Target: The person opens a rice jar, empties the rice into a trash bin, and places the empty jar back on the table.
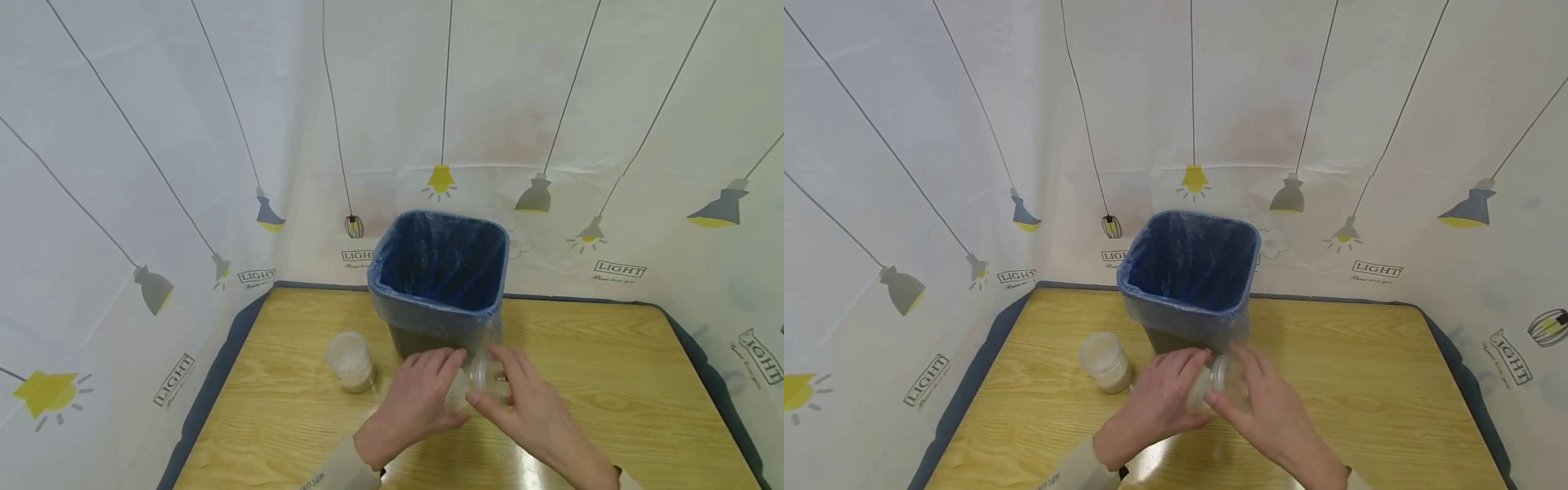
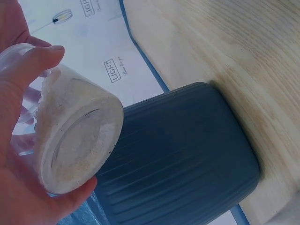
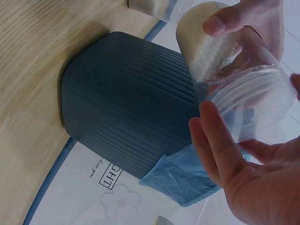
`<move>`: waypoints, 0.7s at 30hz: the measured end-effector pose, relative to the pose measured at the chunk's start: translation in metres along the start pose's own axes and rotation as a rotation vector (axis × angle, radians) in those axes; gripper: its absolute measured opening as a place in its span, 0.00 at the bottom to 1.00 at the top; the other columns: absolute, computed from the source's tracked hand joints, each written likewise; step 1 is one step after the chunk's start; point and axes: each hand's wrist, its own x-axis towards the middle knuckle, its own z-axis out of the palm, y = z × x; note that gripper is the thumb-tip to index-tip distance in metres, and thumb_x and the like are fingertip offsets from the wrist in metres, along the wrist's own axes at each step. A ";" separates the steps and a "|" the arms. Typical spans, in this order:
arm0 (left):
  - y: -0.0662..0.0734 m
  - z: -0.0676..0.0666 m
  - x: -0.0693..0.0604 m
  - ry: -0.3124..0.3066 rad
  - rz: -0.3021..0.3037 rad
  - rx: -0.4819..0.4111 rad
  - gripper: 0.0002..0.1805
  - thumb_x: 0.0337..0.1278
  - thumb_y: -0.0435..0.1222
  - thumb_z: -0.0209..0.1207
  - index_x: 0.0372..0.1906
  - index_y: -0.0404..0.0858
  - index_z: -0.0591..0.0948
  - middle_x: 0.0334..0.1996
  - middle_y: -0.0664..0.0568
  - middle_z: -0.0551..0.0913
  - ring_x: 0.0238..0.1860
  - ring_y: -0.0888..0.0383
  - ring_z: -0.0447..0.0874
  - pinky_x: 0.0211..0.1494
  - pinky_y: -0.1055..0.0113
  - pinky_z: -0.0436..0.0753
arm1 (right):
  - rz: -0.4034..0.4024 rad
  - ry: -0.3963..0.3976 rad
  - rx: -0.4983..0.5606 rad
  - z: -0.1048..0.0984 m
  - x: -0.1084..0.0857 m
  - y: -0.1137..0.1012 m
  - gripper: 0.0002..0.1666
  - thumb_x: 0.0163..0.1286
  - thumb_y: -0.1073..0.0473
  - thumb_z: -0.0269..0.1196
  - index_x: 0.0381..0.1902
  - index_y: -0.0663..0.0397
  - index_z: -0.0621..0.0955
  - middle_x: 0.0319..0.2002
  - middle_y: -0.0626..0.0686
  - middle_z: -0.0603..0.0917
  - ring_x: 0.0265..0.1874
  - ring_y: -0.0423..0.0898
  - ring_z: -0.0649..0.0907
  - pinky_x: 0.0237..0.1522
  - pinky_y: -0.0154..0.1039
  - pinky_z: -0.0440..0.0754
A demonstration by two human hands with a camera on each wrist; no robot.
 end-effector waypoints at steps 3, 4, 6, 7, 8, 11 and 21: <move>0.000 0.000 0.000 -0.009 0.000 0.002 0.56 0.25 0.63 0.81 0.65 0.42 0.75 0.54 0.53 0.82 0.53 0.56 0.83 0.53 0.59 0.84 | -0.025 -0.007 0.028 -0.001 0.000 0.001 0.43 0.67 0.38 0.71 0.71 0.53 0.72 0.62 0.52 0.77 0.46 0.49 0.86 0.37 0.40 0.86; 0.001 0.000 0.000 -0.012 0.000 0.000 0.56 0.25 0.63 0.81 0.65 0.42 0.75 0.54 0.53 0.82 0.53 0.56 0.83 0.52 0.59 0.84 | -0.038 -0.009 0.037 -0.002 0.000 0.002 0.43 0.66 0.39 0.71 0.71 0.53 0.72 0.62 0.51 0.76 0.46 0.49 0.86 0.36 0.37 0.86; 0.001 0.000 0.000 -0.019 0.000 -0.006 0.55 0.26 0.63 0.80 0.65 0.42 0.75 0.54 0.53 0.82 0.53 0.56 0.83 0.52 0.60 0.84 | -0.070 -0.006 0.050 -0.002 -0.001 0.003 0.43 0.65 0.40 0.73 0.71 0.53 0.72 0.63 0.51 0.75 0.49 0.50 0.85 0.36 0.36 0.86; 0.001 0.000 0.000 -0.023 0.000 -0.009 0.56 0.26 0.63 0.80 0.66 0.42 0.75 0.54 0.53 0.82 0.53 0.56 0.83 0.52 0.60 0.84 | -0.090 -0.001 0.049 -0.003 -0.001 0.004 0.44 0.65 0.41 0.73 0.71 0.53 0.72 0.63 0.51 0.75 0.49 0.50 0.85 0.36 0.35 0.86; 0.001 -0.001 0.000 -0.025 0.001 -0.013 0.55 0.26 0.63 0.80 0.66 0.42 0.75 0.54 0.53 0.82 0.53 0.56 0.83 0.52 0.60 0.84 | -0.111 0.005 0.049 -0.003 -0.002 0.005 0.44 0.64 0.41 0.74 0.71 0.53 0.72 0.63 0.51 0.75 0.48 0.50 0.85 0.36 0.35 0.86; 0.000 -0.002 0.001 -0.021 0.007 -0.032 0.54 0.28 0.62 0.80 0.65 0.42 0.75 0.54 0.53 0.82 0.53 0.57 0.83 0.52 0.60 0.84 | -0.176 0.025 0.041 -0.003 -0.002 0.007 0.46 0.61 0.43 0.76 0.72 0.52 0.72 0.63 0.50 0.75 0.48 0.49 0.85 0.38 0.36 0.87; -0.006 -0.006 0.007 -0.017 0.043 -0.058 0.52 0.29 0.62 0.78 0.64 0.42 0.75 0.54 0.55 0.83 0.53 0.58 0.83 0.51 0.62 0.84 | -0.389 0.080 -0.028 -0.008 0.002 0.015 0.52 0.56 0.42 0.79 0.74 0.51 0.71 0.66 0.52 0.75 0.55 0.49 0.82 0.43 0.45 0.87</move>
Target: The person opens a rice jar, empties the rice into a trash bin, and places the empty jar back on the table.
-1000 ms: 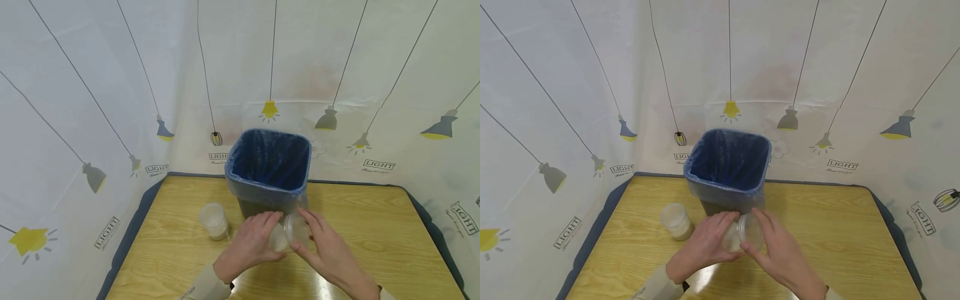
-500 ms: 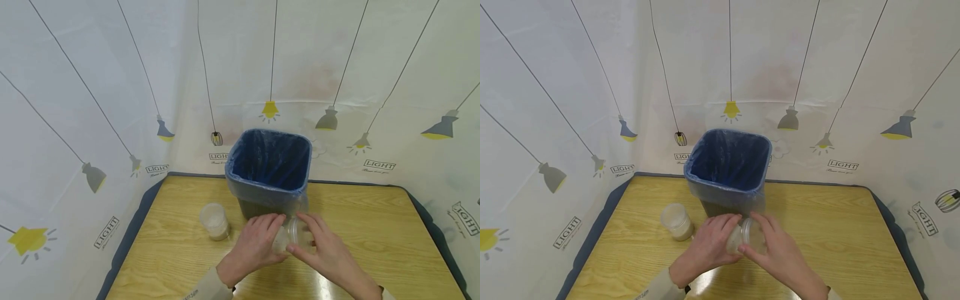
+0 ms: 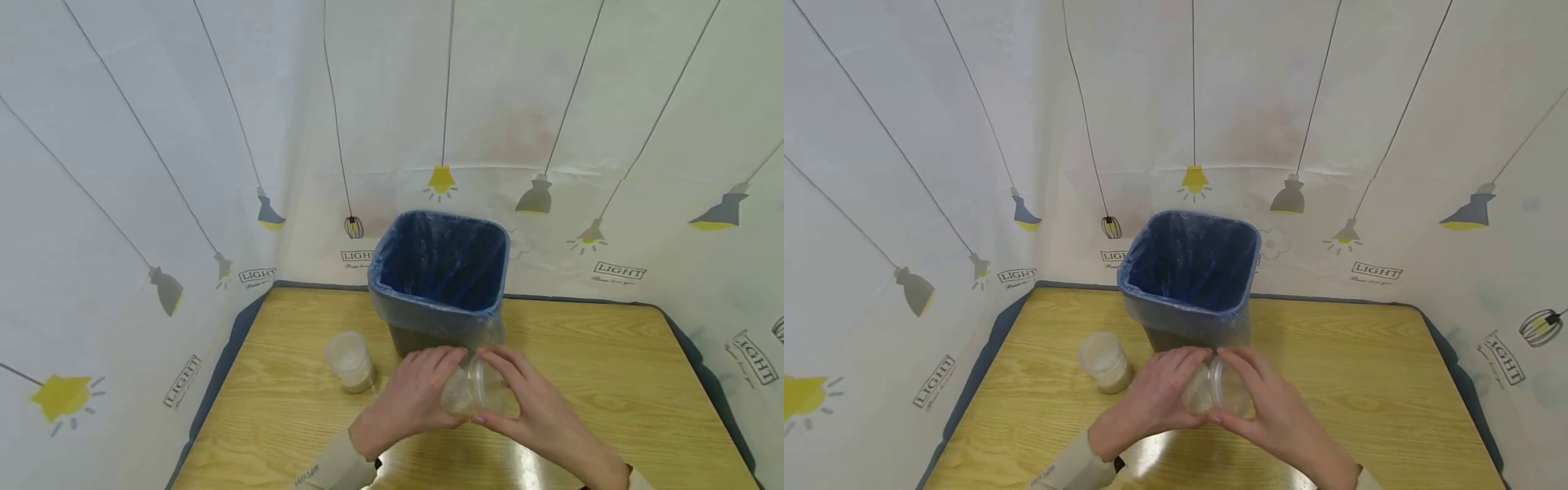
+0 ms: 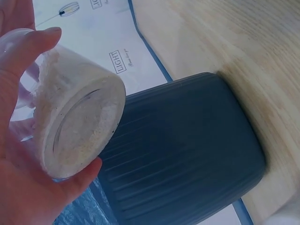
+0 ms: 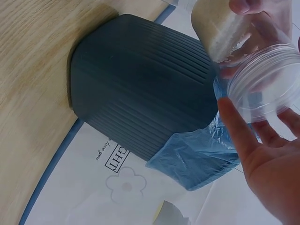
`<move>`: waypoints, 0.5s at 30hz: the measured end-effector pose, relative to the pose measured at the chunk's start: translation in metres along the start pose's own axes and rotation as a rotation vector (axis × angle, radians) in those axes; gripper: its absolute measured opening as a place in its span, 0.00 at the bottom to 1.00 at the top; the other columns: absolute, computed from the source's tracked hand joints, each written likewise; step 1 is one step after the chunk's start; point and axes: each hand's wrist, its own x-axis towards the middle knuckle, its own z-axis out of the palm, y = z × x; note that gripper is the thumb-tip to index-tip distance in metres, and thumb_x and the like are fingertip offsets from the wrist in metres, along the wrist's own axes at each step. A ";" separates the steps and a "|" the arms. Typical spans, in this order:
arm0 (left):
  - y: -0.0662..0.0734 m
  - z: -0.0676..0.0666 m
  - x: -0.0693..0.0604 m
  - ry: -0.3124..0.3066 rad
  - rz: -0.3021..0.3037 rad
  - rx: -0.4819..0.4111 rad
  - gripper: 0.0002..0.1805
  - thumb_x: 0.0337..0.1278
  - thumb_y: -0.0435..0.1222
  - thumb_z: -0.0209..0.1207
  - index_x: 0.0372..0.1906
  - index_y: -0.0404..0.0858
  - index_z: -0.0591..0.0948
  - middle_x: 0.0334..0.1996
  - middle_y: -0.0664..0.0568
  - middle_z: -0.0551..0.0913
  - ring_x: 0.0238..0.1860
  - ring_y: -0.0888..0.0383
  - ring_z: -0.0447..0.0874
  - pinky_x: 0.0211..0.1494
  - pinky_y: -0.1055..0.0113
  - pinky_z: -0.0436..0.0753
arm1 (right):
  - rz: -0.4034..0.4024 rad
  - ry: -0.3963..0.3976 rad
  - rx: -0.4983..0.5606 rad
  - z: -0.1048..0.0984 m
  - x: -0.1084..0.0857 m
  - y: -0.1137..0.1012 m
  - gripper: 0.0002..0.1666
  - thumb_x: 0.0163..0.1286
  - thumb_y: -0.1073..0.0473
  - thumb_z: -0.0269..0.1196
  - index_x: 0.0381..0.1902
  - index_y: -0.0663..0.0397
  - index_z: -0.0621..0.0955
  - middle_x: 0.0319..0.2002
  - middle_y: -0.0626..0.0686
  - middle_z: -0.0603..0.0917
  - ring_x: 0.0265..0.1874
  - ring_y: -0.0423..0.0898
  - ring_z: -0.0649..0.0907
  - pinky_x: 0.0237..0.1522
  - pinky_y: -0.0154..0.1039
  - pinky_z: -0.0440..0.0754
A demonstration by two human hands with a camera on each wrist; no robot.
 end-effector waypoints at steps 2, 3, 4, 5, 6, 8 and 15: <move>-0.001 -0.001 0.001 -0.018 0.003 0.005 0.53 0.28 0.62 0.79 0.65 0.42 0.75 0.54 0.55 0.83 0.53 0.58 0.83 0.51 0.62 0.84 | -0.032 -0.001 -0.001 -0.001 0.000 0.002 0.52 0.57 0.39 0.78 0.75 0.51 0.71 0.66 0.52 0.74 0.58 0.50 0.81 0.44 0.49 0.87; -0.001 -0.001 0.001 -0.027 0.004 0.007 0.53 0.28 0.63 0.79 0.65 0.42 0.75 0.54 0.55 0.83 0.53 0.58 0.83 0.51 0.62 0.84 | -0.048 0.000 -0.002 -0.001 0.001 0.003 0.52 0.58 0.37 0.76 0.75 0.51 0.70 0.67 0.52 0.74 0.59 0.51 0.80 0.46 0.51 0.87; -0.002 -0.002 0.001 -0.038 0.004 0.008 0.54 0.27 0.63 0.79 0.65 0.42 0.75 0.55 0.56 0.82 0.54 0.59 0.83 0.51 0.62 0.84 | -0.066 0.002 -0.004 -0.001 0.001 0.005 0.52 0.59 0.36 0.75 0.75 0.52 0.70 0.67 0.52 0.74 0.59 0.51 0.80 0.47 0.51 0.86; -0.002 -0.002 0.001 -0.049 0.004 0.007 0.55 0.27 0.63 0.79 0.66 0.42 0.74 0.55 0.55 0.82 0.54 0.58 0.83 0.51 0.62 0.84 | -0.084 0.004 -0.006 -0.001 0.001 0.006 0.52 0.61 0.35 0.73 0.75 0.53 0.71 0.67 0.52 0.74 0.60 0.51 0.80 0.48 0.51 0.86; -0.003 -0.002 0.002 -0.060 0.005 0.004 0.56 0.26 0.64 0.80 0.66 0.42 0.74 0.55 0.55 0.82 0.54 0.58 0.83 0.51 0.62 0.84 | -0.103 0.008 -0.006 0.000 0.002 0.007 0.51 0.62 0.34 0.72 0.74 0.55 0.71 0.67 0.53 0.74 0.60 0.51 0.80 0.49 0.50 0.86; -0.004 -0.003 0.002 -0.081 0.003 -0.002 0.56 0.26 0.64 0.80 0.66 0.42 0.74 0.56 0.55 0.82 0.55 0.58 0.83 0.51 0.62 0.84 | -0.134 0.015 -0.008 0.001 0.002 0.010 0.50 0.64 0.32 0.69 0.74 0.56 0.71 0.67 0.53 0.74 0.60 0.52 0.79 0.53 0.43 0.84; -0.007 -0.002 0.002 -0.138 -0.008 -0.023 0.56 0.28 0.63 0.80 0.67 0.43 0.73 0.56 0.56 0.82 0.54 0.58 0.83 0.50 0.61 0.84 | -0.234 -0.027 0.018 0.007 0.001 0.019 0.47 0.72 0.31 0.57 0.74 0.60 0.70 0.69 0.60 0.72 0.66 0.53 0.74 0.70 0.25 0.63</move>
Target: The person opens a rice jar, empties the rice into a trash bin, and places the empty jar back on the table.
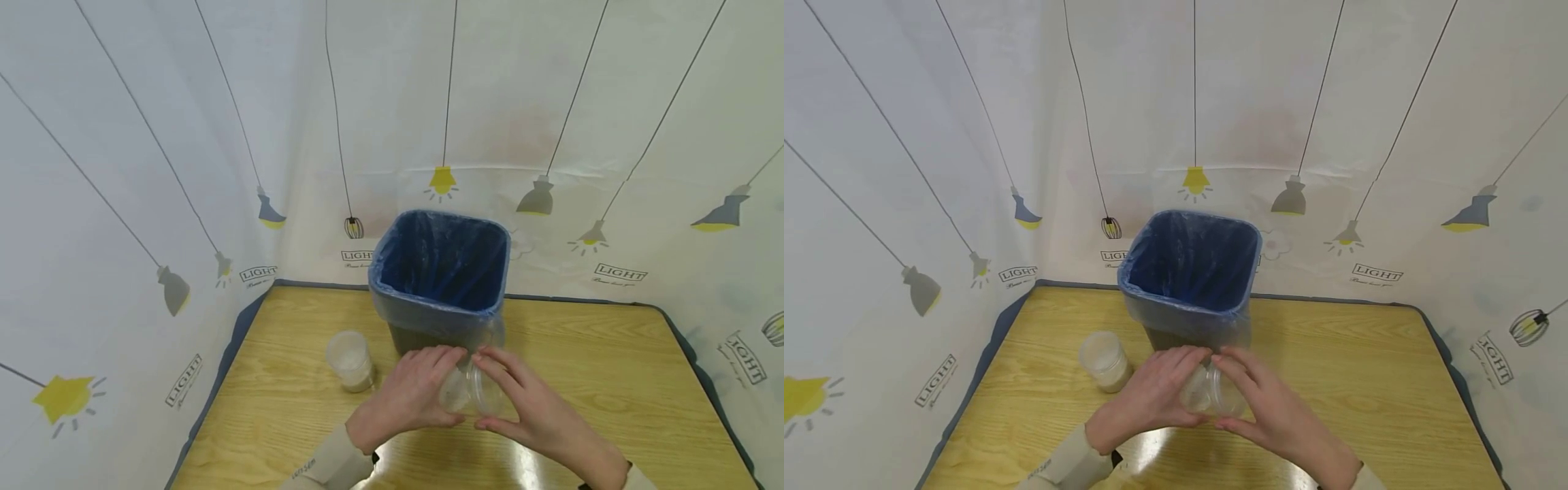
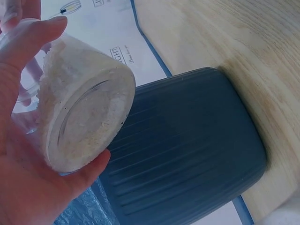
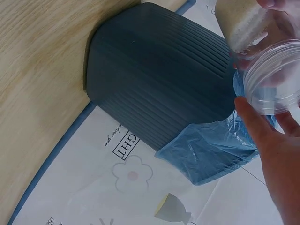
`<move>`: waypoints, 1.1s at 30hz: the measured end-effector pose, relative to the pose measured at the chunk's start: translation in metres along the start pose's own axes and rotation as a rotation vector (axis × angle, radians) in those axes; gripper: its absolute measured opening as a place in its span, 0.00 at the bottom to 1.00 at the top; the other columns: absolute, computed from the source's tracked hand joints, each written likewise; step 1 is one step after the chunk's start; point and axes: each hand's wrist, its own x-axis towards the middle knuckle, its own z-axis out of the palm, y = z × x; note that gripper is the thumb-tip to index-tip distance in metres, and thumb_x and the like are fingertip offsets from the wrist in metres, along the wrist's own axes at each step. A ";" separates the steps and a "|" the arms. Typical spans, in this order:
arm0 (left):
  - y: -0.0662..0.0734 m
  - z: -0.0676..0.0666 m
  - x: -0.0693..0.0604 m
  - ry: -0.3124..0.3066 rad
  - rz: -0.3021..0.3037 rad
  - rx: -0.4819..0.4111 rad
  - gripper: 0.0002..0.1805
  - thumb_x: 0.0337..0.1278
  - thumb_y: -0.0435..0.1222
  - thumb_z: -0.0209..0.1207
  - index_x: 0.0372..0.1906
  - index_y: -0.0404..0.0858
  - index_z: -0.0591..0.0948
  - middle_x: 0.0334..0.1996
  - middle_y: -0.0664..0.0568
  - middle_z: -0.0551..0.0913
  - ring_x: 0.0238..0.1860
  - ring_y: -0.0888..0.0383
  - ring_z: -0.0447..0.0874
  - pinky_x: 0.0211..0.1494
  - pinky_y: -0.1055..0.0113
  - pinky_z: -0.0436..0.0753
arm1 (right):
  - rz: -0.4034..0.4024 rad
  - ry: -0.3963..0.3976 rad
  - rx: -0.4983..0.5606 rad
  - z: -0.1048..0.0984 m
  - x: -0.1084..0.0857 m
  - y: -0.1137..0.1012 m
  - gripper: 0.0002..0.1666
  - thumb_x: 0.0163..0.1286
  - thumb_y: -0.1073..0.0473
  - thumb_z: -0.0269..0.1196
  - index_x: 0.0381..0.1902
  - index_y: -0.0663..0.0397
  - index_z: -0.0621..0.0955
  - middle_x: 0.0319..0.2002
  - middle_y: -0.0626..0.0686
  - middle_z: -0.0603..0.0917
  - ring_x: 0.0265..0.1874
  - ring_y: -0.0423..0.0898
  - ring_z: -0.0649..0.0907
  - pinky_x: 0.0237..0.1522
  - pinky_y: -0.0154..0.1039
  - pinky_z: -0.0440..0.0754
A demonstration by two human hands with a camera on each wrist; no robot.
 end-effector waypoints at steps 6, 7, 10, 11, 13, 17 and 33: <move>0.002 0.003 -0.001 0.014 -0.015 -0.006 0.56 0.28 0.63 0.80 0.67 0.43 0.73 0.56 0.56 0.82 0.54 0.58 0.83 0.51 0.61 0.84 | 0.052 -0.021 0.018 0.000 -0.002 -0.002 0.53 0.66 0.35 0.70 0.76 0.60 0.67 0.70 0.61 0.70 0.66 0.55 0.75 0.66 0.30 0.72; 0.003 0.004 -0.002 0.029 -0.024 -0.006 0.56 0.27 0.63 0.80 0.66 0.43 0.73 0.56 0.56 0.82 0.54 0.58 0.83 0.51 0.61 0.84 | 0.101 -0.026 0.031 -0.001 -0.002 -0.004 0.54 0.64 0.38 0.73 0.77 0.60 0.65 0.71 0.61 0.70 0.64 0.56 0.76 0.62 0.32 0.77; 0.008 0.008 -0.004 0.105 -0.062 0.018 0.56 0.25 0.63 0.81 0.65 0.42 0.74 0.54 0.55 0.82 0.52 0.57 0.84 0.52 0.61 0.84 | 0.298 -0.048 0.072 -0.002 -0.002 -0.012 0.52 0.67 0.45 0.72 0.79 0.56 0.62 0.69 0.59 0.70 0.56 0.54 0.82 0.47 0.38 0.85; 0.010 0.010 -0.004 0.138 -0.076 0.031 0.56 0.24 0.62 0.81 0.65 0.42 0.75 0.54 0.55 0.83 0.51 0.57 0.84 0.51 0.61 0.84 | 0.362 -0.054 0.086 -0.003 -0.001 -0.014 0.49 0.69 0.47 0.71 0.80 0.55 0.61 0.68 0.58 0.71 0.53 0.53 0.83 0.42 0.39 0.86; 0.014 0.014 -0.006 0.197 -0.101 0.057 0.56 0.21 0.62 0.82 0.64 0.41 0.76 0.53 0.54 0.83 0.51 0.56 0.84 0.50 0.60 0.85 | 0.473 -0.070 0.109 -0.003 0.000 -0.018 0.43 0.74 0.49 0.65 0.80 0.53 0.61 0.65 0.57 0.73 0.47 0.50 0.84 0.35 0.36 0.84; 0.021 0.018 -0.007 0.247 -0.117 0.100 0.56 0.19 0.61 0.82 0.63 0.41 0.77 0.53 0.53 0.83 0.52 0.54 0.84 0.51 0.60 0.85 | 0.606 -0.103 0.130 -0.003 0.005 -0.023 0.41 0.76 0.44 0.62 0.79 0.54 0.62 0.63 0.59 0.75 0.41 0.45 0.84 0.33 0.34 0.82; 0.014 0.014 -0.008 0.129 -0.086 -0.019 0.55 0.26 0.59 0.82 0.66 0.42 0.74 0.57 0.52 0.82 0.56 0.54 0.82 0.56 0.59 0.83 | 0.382 -0.060 0.081 -0.005 0.007 -0.019 0.41 0.68 0.46 0.72 0.73 0.53 0.71 0.64 0.52 0.75 0.52 0.49 0.83 0.42 0.42 0.87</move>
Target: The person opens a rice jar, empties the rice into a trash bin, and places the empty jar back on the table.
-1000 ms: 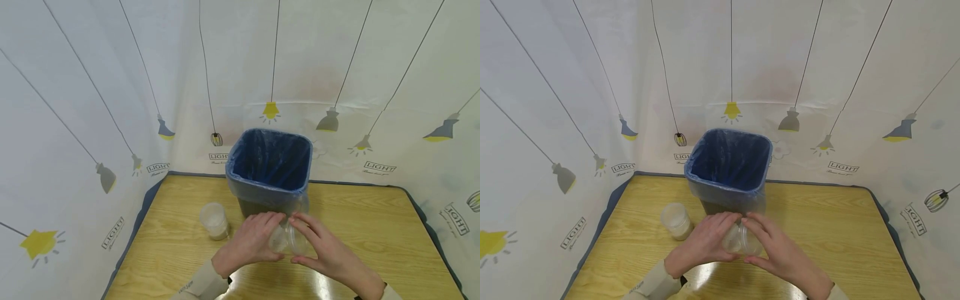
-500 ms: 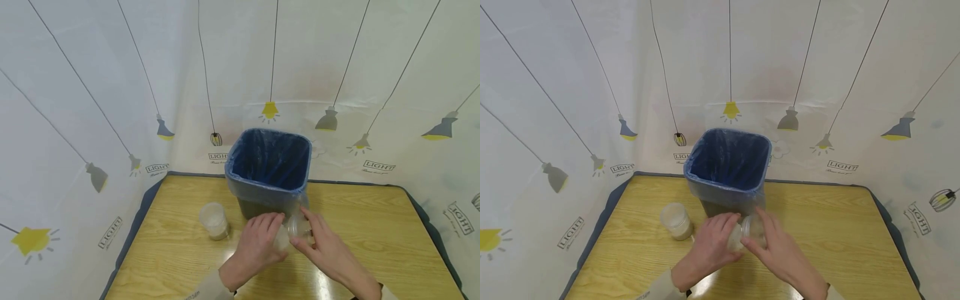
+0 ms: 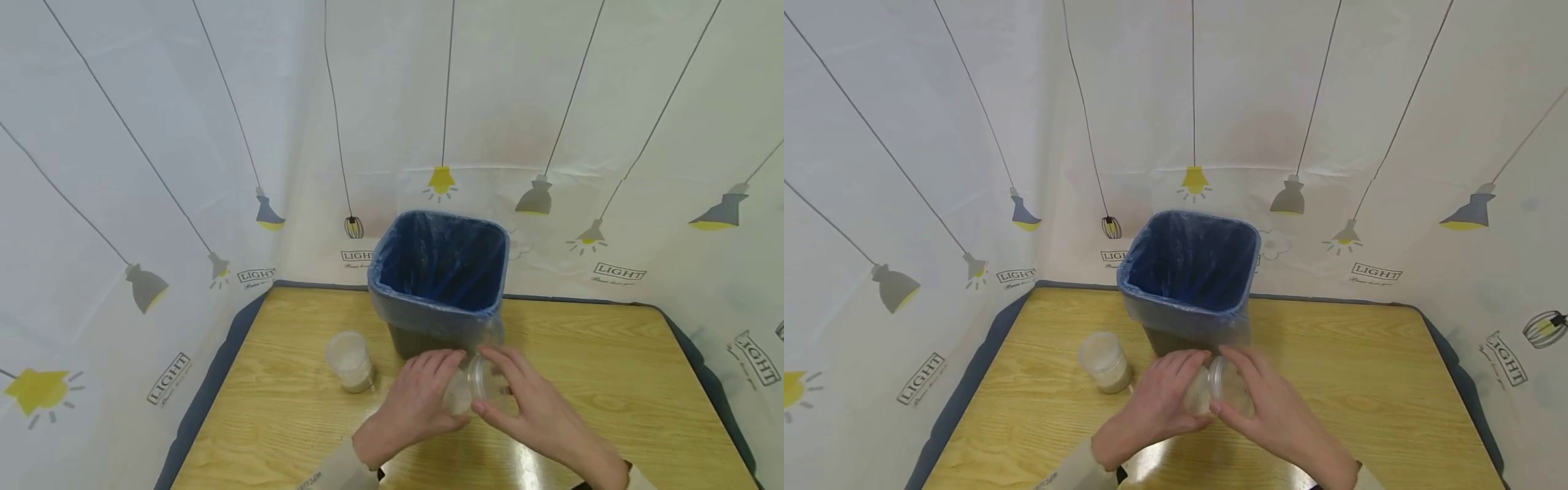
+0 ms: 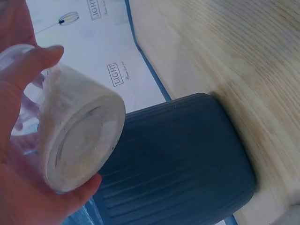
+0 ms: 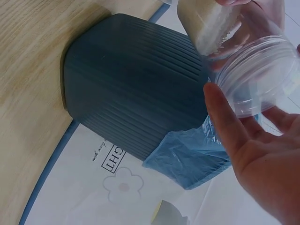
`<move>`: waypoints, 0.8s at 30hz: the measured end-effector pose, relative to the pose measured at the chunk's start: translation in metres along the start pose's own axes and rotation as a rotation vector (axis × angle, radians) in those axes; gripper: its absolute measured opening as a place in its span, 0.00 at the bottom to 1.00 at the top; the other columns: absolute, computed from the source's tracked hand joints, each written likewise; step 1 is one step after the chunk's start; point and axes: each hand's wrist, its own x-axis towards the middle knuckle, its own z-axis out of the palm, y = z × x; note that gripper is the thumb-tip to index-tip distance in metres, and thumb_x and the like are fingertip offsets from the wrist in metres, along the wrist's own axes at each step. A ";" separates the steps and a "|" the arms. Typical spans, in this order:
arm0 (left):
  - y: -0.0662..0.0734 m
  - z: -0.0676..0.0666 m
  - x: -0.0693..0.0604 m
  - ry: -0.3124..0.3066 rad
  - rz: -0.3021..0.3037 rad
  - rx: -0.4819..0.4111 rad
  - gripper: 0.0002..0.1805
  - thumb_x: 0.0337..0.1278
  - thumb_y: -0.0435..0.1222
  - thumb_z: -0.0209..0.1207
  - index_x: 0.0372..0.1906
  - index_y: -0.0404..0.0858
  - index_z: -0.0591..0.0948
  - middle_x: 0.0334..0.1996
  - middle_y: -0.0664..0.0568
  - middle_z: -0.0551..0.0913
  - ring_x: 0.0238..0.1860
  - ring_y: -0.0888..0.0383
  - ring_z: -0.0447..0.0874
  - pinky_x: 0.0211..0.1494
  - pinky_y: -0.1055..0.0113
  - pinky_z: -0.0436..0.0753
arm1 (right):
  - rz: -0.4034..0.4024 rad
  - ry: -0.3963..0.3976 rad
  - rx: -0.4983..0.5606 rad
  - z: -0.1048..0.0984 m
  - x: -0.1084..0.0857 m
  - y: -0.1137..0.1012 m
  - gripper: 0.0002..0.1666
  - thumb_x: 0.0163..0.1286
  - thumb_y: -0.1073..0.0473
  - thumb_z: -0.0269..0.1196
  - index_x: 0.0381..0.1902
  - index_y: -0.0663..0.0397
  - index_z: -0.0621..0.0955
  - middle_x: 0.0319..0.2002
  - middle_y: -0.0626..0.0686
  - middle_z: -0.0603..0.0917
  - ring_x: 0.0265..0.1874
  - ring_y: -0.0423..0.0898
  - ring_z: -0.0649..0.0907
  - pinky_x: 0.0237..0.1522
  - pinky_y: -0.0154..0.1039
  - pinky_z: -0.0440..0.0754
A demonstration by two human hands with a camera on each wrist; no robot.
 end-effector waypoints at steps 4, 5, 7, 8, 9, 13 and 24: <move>-0.003 -0.002 0.001 -0.044 0.014 -0.029 0.55 0.27 0.59 0.82 0.66 0.41 0.74 0.57 0.53 0.82 0.57 0.55 0.82 0.57 0.60 0.83 | -0.099 -0.008 -0.016 -0.004 0.000 0.001 0.42 0.66 0.47 0.73 0.74 0.50 0.71 0.67 0.49 0.73 0.58 0.48 0.81 0.47 0.46 0.87; -0.003 -0.003 0.001 -0.052 0.018 -0.038 0.55 0.27 0.59 0.82 0.67 0.41 0.74 0.57 0.53 0.82 0.57 0.56 0.82 0.57 0.61 0.82 | -0.128 -0.007 -0.032 -0.005 0.000 0.002 0.43 0.66 0.48 0.74 0.74 0.50 0.71 0.68 0.48 0.73 0.59 0.47 0.80 0.49 0.48 0.86; -0.005 -0.004 0.001 -0.069 0.024 -0.058 0.55 0.28 0.59 0.82 0.67 0.41 0.73 0.57 0.54 0.82 0.57 0.56 0.82 0.58 0.62 0.82 | -0.179 -0.010 -0.063 -0.006 0.001 0.003 0.45 0.64 0.47 0.75 0.75 0.48 0.70 0.69 0.47 0.72 0.63 0.47 0.77 0.54 0.51 0.84; -0.005 -0.004 0.002 -0.074 0.026 -0.069 0.55 0.28 0.59 0.82 0.67 0.42 0.73 0.57 0.54 0.82 0.57 0.57 0.82 0.58 0.62 0.82 | -0.197 -0.016 -0.065 -0.007 0.001 0.004 0.45 0.64 0.48 0.75 0.76 0.47 0.70 0.69 0.48 0.72 0.64 0.47 0.77 0.55 0.51 0.83; -0.006 -0.005 0.002 -0.080 0.027 -0.079 0.55 0.28 0.59 0.82 0.67 0.42 0.73 0.57 0.54 0.82 0.57 0.57 0.82 0.58 0.62 0.82 | -0.218 -0.017 -0.067 -0.007 0.001 0.005 0.46 0.63 0.48 0.75 0.76 0.48 0.70 0.69 0.48 0.72 0.64 0.48 0.76 0.55 0.51 0.83; -0.006 -0.007 0.002 -0.097 0.029 -0.106 0.54 0.29 0.59 0.82 0.67 0.42 0.72 0.58 0.54 0.81 0.57 0.57 0.81 0.59 0.62 0.82 | -0.262 -0.038 -0.053 -0.008 0.001 0.007 0.48 0.62 0.49 0.77 0.76 0.50 0.69 0.71 0.53 0.71 0.67 0.50 0.74 0.59 0.48 0.81; -0.005 -0.007 0.004 -0.065 0.026 -0.070 0.55 0.29 0.59 0.81 0.67 0.41 0.73 0.58 0.53 0.81 0.57 0.56 0.81 0.58 0.60 0.82 | -0.100 0.019 0.016 -0.008 -0.001 0.005 0.48 0.63 0.54 0.75 0.77 0.53 0.67 0.70 0.57 0.71 0.62 0.55 0.78 0.50 0.48 0.86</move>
